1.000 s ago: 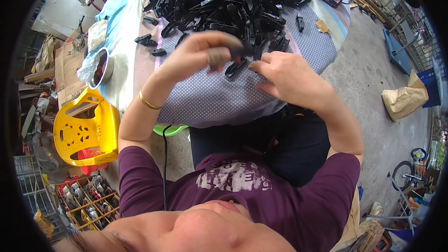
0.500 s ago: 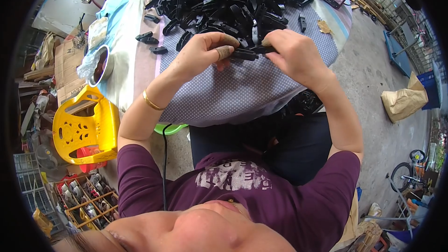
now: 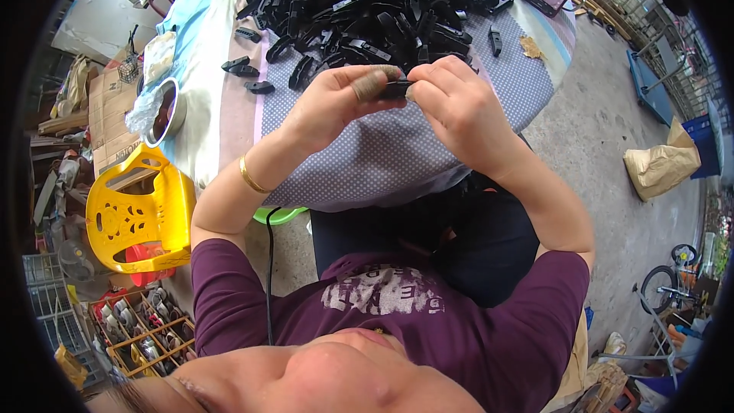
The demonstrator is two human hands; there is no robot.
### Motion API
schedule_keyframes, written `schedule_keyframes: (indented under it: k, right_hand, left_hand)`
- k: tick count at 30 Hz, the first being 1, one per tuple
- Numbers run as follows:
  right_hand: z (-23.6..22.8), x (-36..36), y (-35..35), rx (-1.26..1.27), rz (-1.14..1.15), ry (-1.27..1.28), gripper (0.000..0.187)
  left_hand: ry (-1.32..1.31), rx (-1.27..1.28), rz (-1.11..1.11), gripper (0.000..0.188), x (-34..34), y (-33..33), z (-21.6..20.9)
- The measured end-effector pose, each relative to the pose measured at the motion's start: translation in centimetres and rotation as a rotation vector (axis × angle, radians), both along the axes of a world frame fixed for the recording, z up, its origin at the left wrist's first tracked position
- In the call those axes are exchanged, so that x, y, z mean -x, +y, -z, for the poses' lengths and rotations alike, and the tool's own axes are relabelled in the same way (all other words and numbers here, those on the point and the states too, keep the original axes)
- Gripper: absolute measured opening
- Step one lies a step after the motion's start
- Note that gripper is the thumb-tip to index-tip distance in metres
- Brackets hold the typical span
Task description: Assembling small black plastic components by hand.
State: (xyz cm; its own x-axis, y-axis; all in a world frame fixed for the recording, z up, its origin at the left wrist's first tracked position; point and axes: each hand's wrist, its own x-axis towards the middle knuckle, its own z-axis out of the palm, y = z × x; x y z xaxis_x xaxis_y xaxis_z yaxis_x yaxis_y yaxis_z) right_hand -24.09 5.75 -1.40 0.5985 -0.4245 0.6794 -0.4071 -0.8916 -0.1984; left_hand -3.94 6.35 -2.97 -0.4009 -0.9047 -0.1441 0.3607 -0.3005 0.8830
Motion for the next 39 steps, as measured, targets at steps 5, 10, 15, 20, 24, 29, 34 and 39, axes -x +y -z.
schedule_keyframes:
  k: [5, 10, 15, 20, 24, 29, 34, 39]
  right_hand:
    - [0.2, -0.1, 0.4, 0.041, -0.027, 0.007, 0.016]
    - [-0.9, -0.9, 0.6, -0.189, 0.039, -0.192, 0.024]
    - [-0.7, 1.2, 0.1, -0.524, 0.014, 0.022, 0.034]
    - [-0.8, 1.3, 0.1, -0.397, 0.083, 0.138, 0.030]
    - [-1.1, 1.6, 0.3, -0.612, 0.024, 0.175, 0.026]
    - [0.1, 0.7, 0.2, -0.361, -0.056, 0.157, 0.022]
    - [0.7, 2.0, -1.7, -0.140, 0.210, 0.290, 0.022]
    - [1.1, 2.3, -2.4, -0.021, 0.179, 0.330, 0.022]
  left_hand:
    - [-0.341, 0.253, 0.023, 0.039, -0.2, 0.3, -0.2]
    - [-0.372, 0.375, 0.010, 0.037, -0.1, 0.7, -0.7]
    - [-0.531, 0.664, -0.053, 0.036, 0.5, 1.5, -1.3]
    - [-0.676, 0.738, -0.042, 0.042, -0.2, 0.9, -1.2]
    - [-0.650, 0.839, -0.025, 0.050, -2.3, -2.4, -1.4]
    - [-1.570, 1.015, -0.901, 0.046, -6.9, -7.4, 0.9]
    - [-1.671, 0.829, -0.697, 0.025, -8.5, -9.2, 1.7]
    - [-1.391, 0.847, -0.845, 0.022, -7.7, -8.6, 1.0]
